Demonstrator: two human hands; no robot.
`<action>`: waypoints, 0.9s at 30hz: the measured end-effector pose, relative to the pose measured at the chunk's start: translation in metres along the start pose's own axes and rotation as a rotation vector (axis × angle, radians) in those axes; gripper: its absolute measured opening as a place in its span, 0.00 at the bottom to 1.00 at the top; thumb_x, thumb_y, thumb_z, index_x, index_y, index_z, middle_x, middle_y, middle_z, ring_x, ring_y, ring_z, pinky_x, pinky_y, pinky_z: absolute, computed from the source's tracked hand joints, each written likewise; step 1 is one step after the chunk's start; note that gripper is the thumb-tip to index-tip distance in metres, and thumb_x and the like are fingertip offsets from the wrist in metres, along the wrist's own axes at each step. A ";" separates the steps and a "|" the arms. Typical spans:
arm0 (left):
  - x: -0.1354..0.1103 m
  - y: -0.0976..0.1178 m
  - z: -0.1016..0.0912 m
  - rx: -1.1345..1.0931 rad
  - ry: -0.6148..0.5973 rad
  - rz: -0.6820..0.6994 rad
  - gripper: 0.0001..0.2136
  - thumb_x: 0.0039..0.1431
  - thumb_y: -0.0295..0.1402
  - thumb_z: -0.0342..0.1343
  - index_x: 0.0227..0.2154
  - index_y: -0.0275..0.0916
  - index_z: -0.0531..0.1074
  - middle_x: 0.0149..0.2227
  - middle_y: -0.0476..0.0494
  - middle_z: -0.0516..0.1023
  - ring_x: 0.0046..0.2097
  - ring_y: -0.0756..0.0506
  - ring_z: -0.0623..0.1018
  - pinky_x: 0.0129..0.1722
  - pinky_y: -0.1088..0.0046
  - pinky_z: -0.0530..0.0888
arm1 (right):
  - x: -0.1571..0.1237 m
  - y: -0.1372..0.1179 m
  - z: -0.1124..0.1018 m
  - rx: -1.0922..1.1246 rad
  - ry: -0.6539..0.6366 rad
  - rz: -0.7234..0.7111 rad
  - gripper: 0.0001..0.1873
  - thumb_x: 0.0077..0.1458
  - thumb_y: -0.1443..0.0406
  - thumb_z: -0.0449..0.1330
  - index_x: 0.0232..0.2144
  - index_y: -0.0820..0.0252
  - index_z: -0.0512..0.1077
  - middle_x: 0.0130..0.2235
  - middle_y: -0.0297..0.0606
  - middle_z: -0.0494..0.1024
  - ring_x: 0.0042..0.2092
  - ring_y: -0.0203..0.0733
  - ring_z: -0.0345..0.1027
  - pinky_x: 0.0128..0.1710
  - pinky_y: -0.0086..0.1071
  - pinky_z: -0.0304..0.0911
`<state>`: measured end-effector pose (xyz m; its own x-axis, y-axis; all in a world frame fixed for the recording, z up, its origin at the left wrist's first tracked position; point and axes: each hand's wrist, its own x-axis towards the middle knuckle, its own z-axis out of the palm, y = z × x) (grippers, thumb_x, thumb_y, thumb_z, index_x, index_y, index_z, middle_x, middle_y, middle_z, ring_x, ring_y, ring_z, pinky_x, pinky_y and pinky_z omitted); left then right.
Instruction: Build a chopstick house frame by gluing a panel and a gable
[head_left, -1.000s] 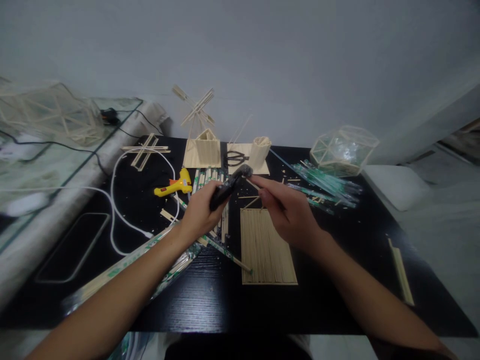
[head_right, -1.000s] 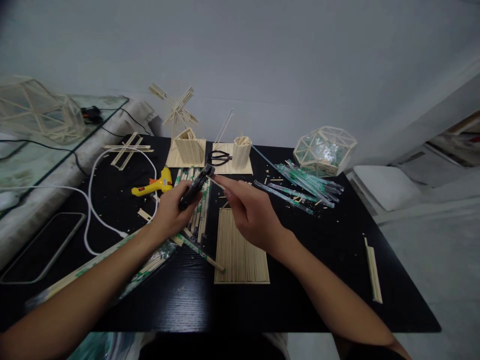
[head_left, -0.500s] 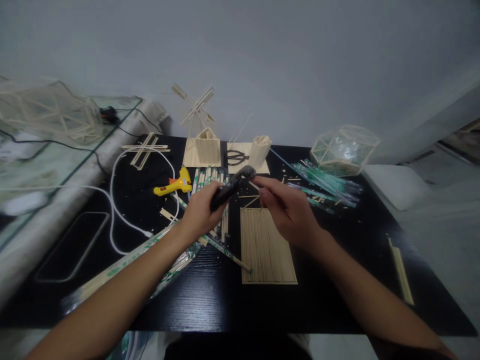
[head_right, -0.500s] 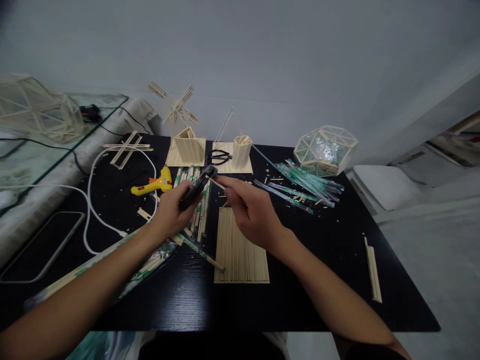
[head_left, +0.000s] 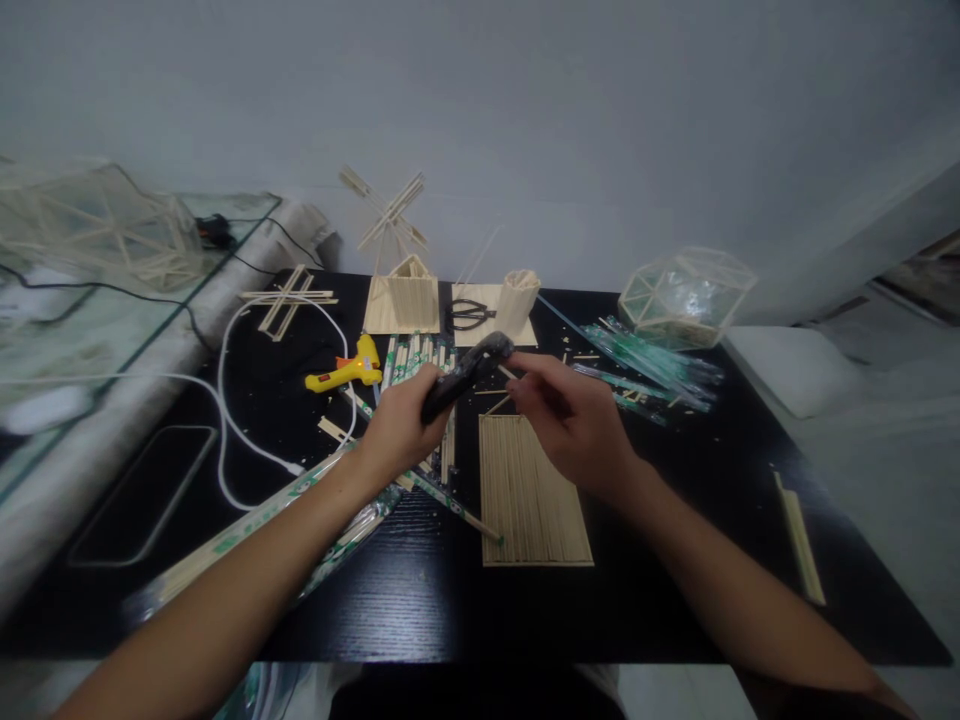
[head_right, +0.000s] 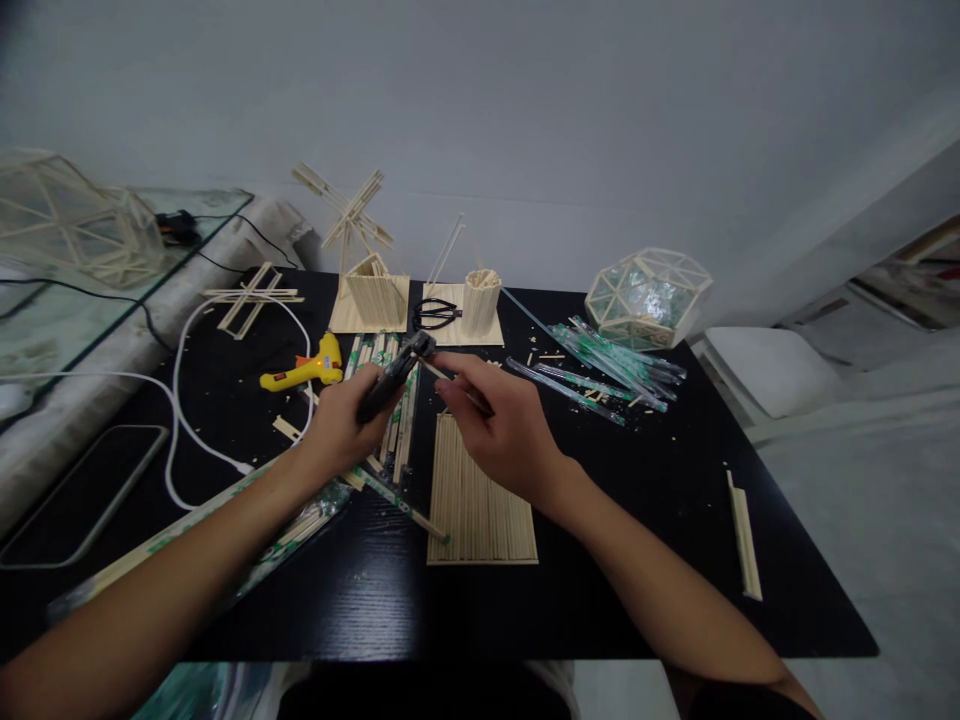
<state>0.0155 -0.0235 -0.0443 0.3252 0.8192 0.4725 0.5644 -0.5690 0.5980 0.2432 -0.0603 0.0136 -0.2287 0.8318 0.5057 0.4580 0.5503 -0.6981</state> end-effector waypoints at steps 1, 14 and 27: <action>0.000 0.001 0.000 -0.001 -0.003 -0.007 0.10 0.62 0.28 0.56 0.30 0.42 0.59 0.23 0.55 0.64 0.23 0.51 0.62 0.25 0.76 0.58 | 0.000 0.000 0.001 0.010 0.009 0.003 0.14 0.69 0.64 0.59 0.53 0.61 0.77 0.28 0.29 0.72 0.26 0.32 0.61 0.27 0.31 0.59; -0.002 0.000 0.001 0.037 0.001 0.028 0.06 0.60 0.27 0.56 0.33 0.42 0.64 0.25 0.53 0.68 0.25 0.50 0.65 0.27 0.75 0.61 | -0.002 -0.002 0.002 0.039 0.045 0.005 0.09 0.69 0.65 0.60 0.47 0.59 0.78 0.38 0.35 0.83 0.30 0.32 0.69 0.30 0.31 0.64; -0.002 0.000 0.000 0.020 -0.025 0.038 0.05 0.59 0.26 0.55 0.37 0.41 0.68 0.29 0.51 0.73 0.28 0.49 0.70 0.29 0.74 0.66 | -0.001 -0.001 -0.001 0.162 -0.031 0.015 0.08 0.70 0.66 0.57 0.43 0.57 0.77 0.38 0.35 0.84 0.38 0.36 0.78 0.38 0.32 0.70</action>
<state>0.0149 -0.0255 -0.0455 0.3655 0.7989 0.4776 0.5666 -0.5981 0.5669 0.2438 -0.0619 0.0139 -0.2503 0.8406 0.4804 0.3172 0.5400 -0.7796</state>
